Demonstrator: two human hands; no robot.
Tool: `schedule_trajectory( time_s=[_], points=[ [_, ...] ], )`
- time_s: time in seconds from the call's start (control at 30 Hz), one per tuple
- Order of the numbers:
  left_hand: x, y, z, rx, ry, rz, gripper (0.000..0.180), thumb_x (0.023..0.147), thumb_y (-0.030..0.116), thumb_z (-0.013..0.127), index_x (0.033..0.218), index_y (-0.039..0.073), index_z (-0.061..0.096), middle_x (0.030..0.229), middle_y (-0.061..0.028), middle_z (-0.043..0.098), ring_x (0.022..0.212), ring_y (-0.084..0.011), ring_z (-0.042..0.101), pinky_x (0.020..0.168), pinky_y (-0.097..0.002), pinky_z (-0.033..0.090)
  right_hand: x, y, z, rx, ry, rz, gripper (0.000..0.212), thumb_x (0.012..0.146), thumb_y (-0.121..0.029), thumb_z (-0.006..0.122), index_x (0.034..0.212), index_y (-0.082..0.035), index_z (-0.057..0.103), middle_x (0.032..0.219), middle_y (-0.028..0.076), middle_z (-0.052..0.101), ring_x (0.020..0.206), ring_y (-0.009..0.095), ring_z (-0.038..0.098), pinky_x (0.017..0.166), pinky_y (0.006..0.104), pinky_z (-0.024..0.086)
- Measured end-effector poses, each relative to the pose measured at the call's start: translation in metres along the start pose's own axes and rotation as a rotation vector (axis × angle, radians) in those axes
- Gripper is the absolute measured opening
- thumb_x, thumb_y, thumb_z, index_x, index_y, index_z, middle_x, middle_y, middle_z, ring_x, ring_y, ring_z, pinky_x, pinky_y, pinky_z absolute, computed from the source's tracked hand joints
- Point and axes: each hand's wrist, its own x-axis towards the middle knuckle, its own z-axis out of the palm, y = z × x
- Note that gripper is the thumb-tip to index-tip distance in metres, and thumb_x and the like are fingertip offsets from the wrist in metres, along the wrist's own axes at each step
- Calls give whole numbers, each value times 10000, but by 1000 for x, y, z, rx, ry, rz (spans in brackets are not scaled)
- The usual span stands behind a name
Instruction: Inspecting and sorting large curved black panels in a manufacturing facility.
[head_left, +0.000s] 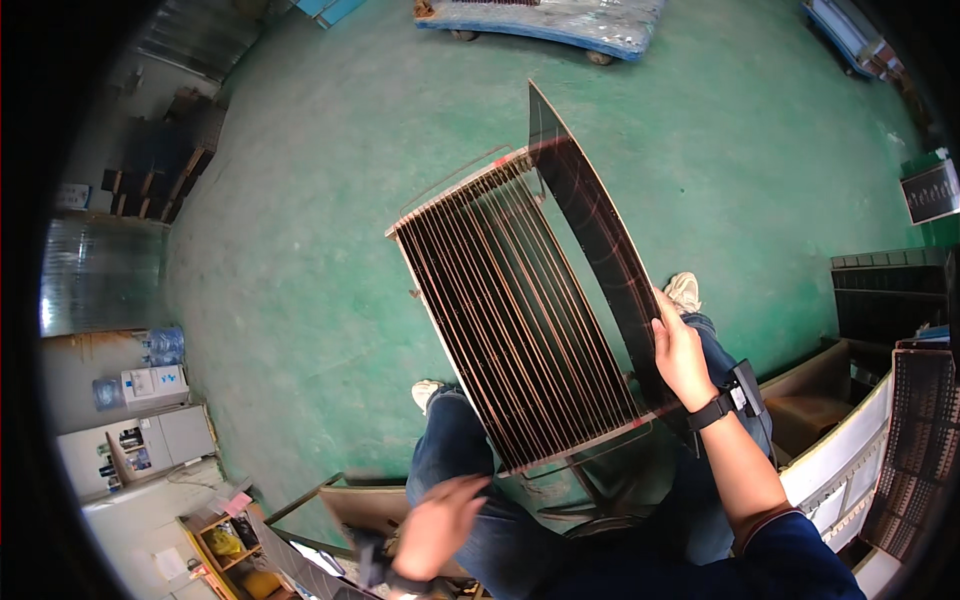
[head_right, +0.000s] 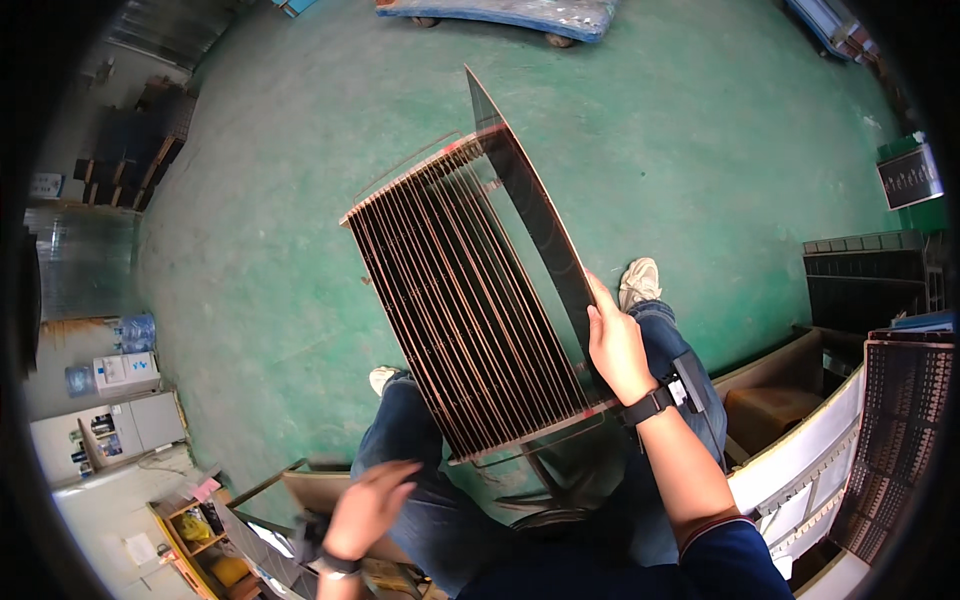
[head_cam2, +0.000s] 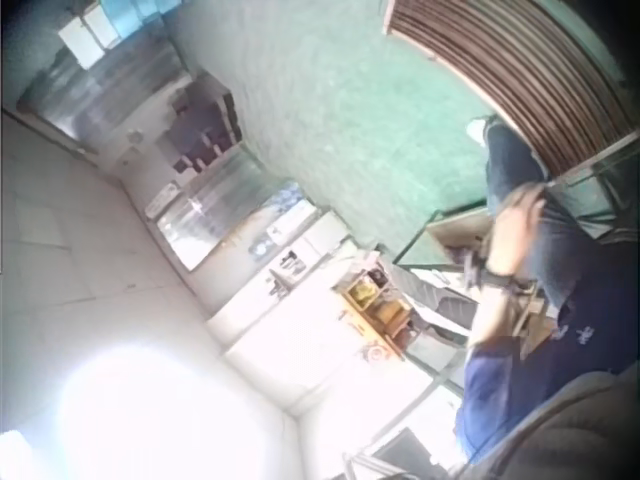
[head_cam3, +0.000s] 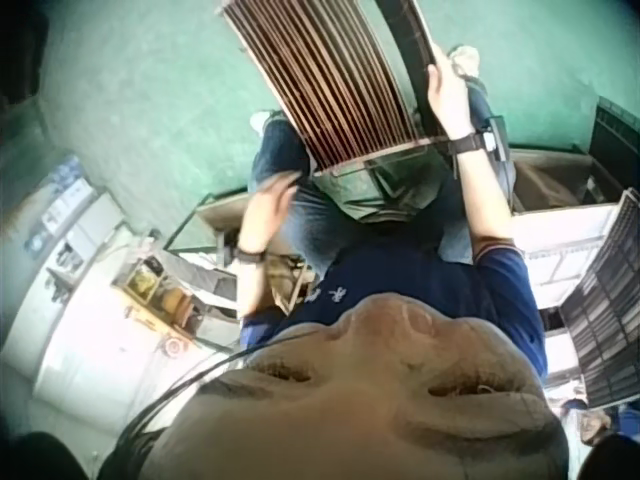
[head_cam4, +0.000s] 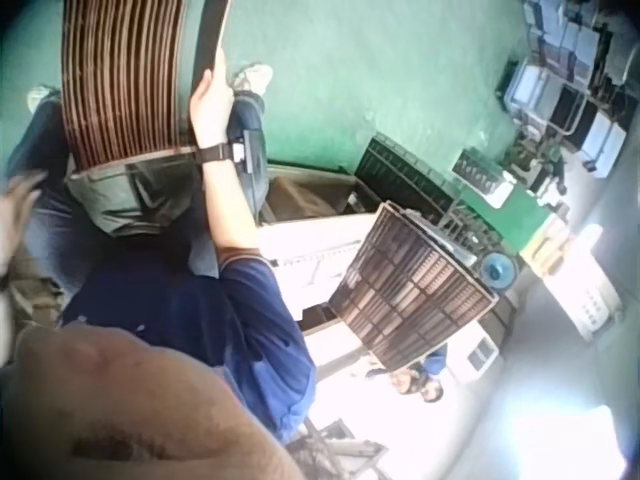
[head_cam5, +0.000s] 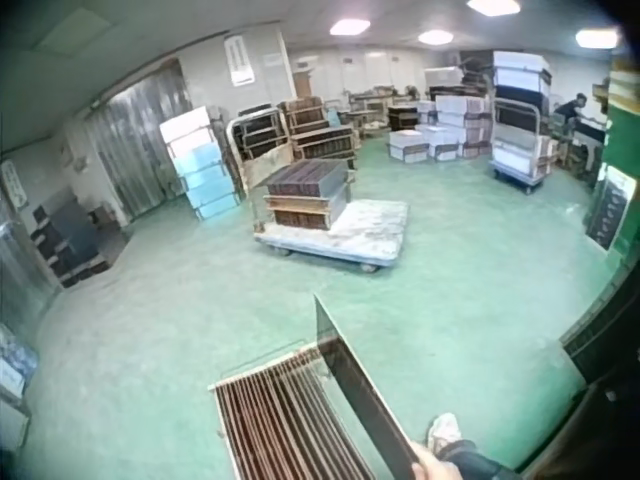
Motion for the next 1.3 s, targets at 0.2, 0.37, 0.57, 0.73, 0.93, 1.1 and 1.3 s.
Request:
schedule_trajectory(
  time_s=[0.2, 0.37, 0.57, 0.73, 0.93, 1.1, 1.3],
  points=[
    [-120, 8, -165, 809, -408, -1005, 393, 936, 261, 418, 1165, -36, 537, 1153, -192, 551, 1031, -305, 525, 896, -403, 431, -1, -1, 1, 29, 26, -14, 503, 871, 11, 471, 1347, -129, 390, 988, 248, 589, 817, 420, 580, 658, 435, 490],
    [-172, -2, -279, 934, -190, -1095, 381, 921, 253, 447, 1185, -6, 537, 1173, -205, 540, 1069, -325, 518, 932, -422, 412, -5, -12, -16, 97, -103, 196, 459, 874, 37, 464, 1323, -40, 402, 1099, 266, 559, 1007, 401, 553, 800, 321, 470],
    [-2, -68, -266, 493, 539, -341, 203, 880, 115, 547, 1034, 6, 621, 1011, -158, 647, 953, -271, 610, 850, -332, 447, -5, -6, -5, 65, -21, 46, 526, 867, 3, 493, 1358, -151, 385, 718, 249, 569, 650, 413, 567, 569, 439, 450],
    [174, -88, -1, -683, 757, -206, 202, 905, 222, 570, 983, 43, 619, 926, -71, 645, 839, -151, 597, 780, -289, 478, 1, 12, 1, 8, -52, 105, 521, 865, -4, 495, 1355, -146, 388, 675, 247, 553, 642, 414, 566, 562, 447, 443],
    [228, -9, 222, -441, 655, -93, 219, 886, 94, 542, 1089, 53, 612, 1187, -146, 561, 1152, -298, 505, 985, -389, 385, 11, 9, 36, -93, -104, 113, 519, 874, -40, 485, 1362, -179, 376, 770, 251, 598, 695, 422, 587, 599, 479, 472],
    [237, 21, 260, -130, 514, -182, 462, 792, 78, 630, 1236, 137, 514, 1403, -96, 352, 1323, -319, 288, 1092, -479, 182, 12, 46, 71, -157, -171, 244, 534, 873, -50, 487, 1372, -192, 357, 812, 244, 612, 712, 412, 601, 608, 486, 478],
    [239, 25, 266, -106, 515, -184, 406, 775, 143, 665, 1161, 129, 538, 1410, -113, 331, 1316, -341, 283, 1082, -504, 183, -18, 90, 77, -232, -337, 328, 532, 875, -40, 473, 1377, -141, 329, 928, 258, 612, 819, 404, 613, 685, 464, 504]
  ],
)
